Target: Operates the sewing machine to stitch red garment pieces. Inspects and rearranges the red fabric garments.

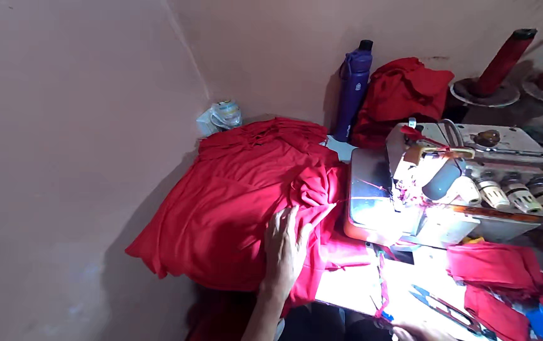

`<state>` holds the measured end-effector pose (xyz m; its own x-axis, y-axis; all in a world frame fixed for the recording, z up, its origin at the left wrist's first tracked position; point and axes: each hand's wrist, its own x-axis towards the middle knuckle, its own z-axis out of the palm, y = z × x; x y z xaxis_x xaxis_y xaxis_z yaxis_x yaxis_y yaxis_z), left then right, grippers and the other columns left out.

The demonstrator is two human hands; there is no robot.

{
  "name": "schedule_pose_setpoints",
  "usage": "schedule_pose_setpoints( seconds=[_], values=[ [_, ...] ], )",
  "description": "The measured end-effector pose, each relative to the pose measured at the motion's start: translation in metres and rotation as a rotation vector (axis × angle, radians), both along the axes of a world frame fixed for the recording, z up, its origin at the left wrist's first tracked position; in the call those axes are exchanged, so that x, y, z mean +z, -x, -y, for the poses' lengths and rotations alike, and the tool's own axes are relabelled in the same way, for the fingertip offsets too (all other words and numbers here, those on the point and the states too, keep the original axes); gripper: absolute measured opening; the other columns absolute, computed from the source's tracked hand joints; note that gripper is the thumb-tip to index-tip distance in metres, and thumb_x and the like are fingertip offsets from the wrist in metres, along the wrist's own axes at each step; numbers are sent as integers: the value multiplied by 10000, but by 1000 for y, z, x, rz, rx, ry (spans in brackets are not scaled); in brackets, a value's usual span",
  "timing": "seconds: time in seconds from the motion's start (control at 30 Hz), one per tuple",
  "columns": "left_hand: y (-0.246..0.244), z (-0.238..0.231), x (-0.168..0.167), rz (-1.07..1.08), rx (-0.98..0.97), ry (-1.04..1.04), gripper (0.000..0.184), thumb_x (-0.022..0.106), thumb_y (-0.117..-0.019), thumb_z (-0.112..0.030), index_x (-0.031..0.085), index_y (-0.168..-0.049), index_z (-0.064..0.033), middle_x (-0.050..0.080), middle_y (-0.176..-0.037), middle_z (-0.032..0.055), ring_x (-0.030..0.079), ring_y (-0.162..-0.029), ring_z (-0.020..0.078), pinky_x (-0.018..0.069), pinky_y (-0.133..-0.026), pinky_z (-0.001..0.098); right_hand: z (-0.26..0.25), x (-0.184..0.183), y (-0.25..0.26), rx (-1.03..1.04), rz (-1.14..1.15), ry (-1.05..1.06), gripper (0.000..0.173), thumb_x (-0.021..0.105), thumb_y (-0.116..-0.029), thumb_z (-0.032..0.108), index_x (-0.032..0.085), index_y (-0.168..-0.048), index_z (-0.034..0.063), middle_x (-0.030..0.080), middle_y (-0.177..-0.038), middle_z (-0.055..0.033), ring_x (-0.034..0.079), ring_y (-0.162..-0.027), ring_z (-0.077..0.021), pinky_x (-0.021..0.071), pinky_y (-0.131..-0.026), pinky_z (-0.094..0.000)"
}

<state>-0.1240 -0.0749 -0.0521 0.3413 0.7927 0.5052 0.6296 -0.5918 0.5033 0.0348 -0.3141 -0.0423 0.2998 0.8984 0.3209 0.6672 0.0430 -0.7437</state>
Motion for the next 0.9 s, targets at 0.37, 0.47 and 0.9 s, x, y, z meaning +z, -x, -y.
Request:
schedule_pose_setpoints(
  seconds=[0.37, 0.47, 0.9],
  values=[
    [1, 20, 0, 423, -138, -228, 107, 710, -877, -96, 798, -898, -38, 741, -963, 97, 680, -987, 106, 519, -924, 205, -59, -17, 12, 110, -516, 60, 236, 525, -1009, 59, 709, -1109, -49, 739, -981, -58, 692, -852, -13, 575, -797, -187],
    [10, 38, 1, 530, -270, -160, 105, 715, -904, -107, 778, -919, -25, 711, -993, 69, 646, -1033, 30, 507, -930, 130, -86, -23, 11, 110, -812, -19, 315, 440, -1044, 86, 618, -1262, -57, 727, -1096, -31, 709, -932, -47, 597, -838, -222],
    [55, 54, -36, 106, -296, -43, 206, 653, -940, -311, 807, -914, -177, 749, -994, -21, 662, -1011, 75, 457, -976, 299, -94, -29, 31, -146, -1170, 67, 244, 605, -895, -66, 644, -1124, 10, 738, -858, 5, 690, -712, -41, 577, -648, -196]
  ],
)
